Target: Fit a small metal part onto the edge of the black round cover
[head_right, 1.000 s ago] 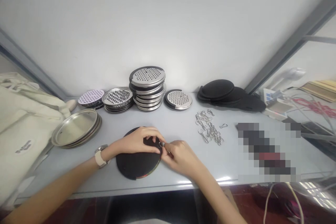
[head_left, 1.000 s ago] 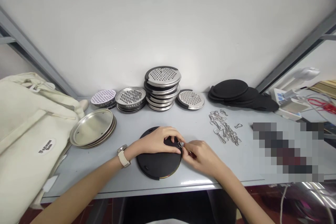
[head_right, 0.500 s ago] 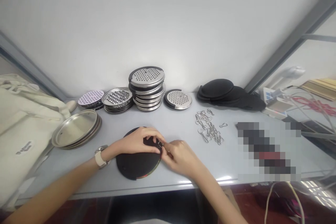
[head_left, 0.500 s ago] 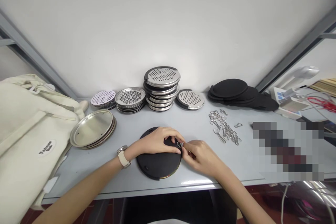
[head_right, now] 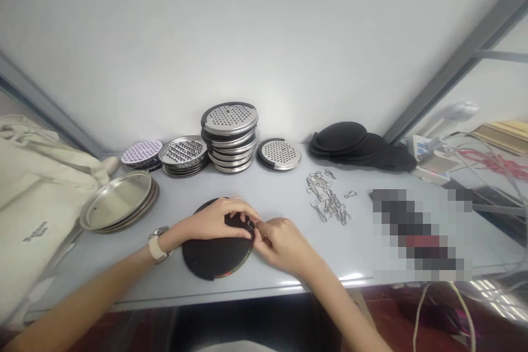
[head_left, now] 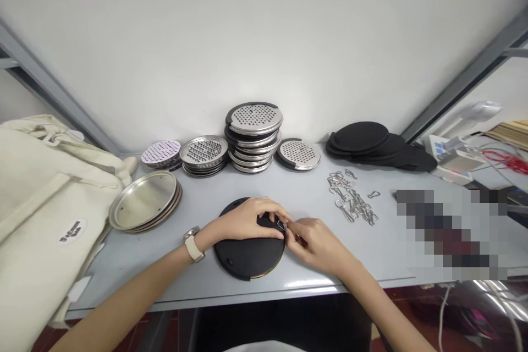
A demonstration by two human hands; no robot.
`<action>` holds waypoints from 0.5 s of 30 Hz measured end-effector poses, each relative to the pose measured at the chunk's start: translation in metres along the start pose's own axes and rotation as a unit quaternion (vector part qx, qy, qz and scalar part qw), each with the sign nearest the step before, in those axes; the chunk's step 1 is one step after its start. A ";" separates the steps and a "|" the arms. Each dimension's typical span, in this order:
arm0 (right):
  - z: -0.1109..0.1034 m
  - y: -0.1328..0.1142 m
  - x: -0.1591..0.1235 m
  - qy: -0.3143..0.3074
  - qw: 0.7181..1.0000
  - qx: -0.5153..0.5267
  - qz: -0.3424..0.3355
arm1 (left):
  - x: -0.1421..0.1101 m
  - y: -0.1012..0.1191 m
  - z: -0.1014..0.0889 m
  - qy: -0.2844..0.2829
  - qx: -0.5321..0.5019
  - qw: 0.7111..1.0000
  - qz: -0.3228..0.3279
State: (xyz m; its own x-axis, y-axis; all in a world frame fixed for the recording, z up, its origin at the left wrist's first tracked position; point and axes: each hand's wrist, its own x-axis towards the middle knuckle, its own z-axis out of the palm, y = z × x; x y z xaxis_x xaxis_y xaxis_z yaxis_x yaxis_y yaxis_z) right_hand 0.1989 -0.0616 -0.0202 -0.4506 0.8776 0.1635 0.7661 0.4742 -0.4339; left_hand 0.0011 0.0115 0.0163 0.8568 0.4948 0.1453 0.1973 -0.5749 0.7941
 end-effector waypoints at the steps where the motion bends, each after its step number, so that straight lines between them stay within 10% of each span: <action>1: 0.000 0.000 0.000 -0.001 1.000 -0.001 0.001 | 0.000 0.000 0.000 0.002 0.003 1.000 0.003; 15: 0.000 0.001 0.000 -0.004 1.000 -0.017 -0.001 | 0.000 0.000 -0.001 -0.003 0.005 1.000 0.004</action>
State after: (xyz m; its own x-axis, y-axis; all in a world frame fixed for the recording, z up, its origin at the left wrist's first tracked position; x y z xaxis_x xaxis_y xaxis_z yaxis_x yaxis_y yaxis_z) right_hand 0.1993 -0.0608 -0.0206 -0.4554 0.8763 0.1572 0.7805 0.4779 -0.4030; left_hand 0.0008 0.0122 0.0164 0.8618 0.4852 0.1480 0.1948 -0.5859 0.7867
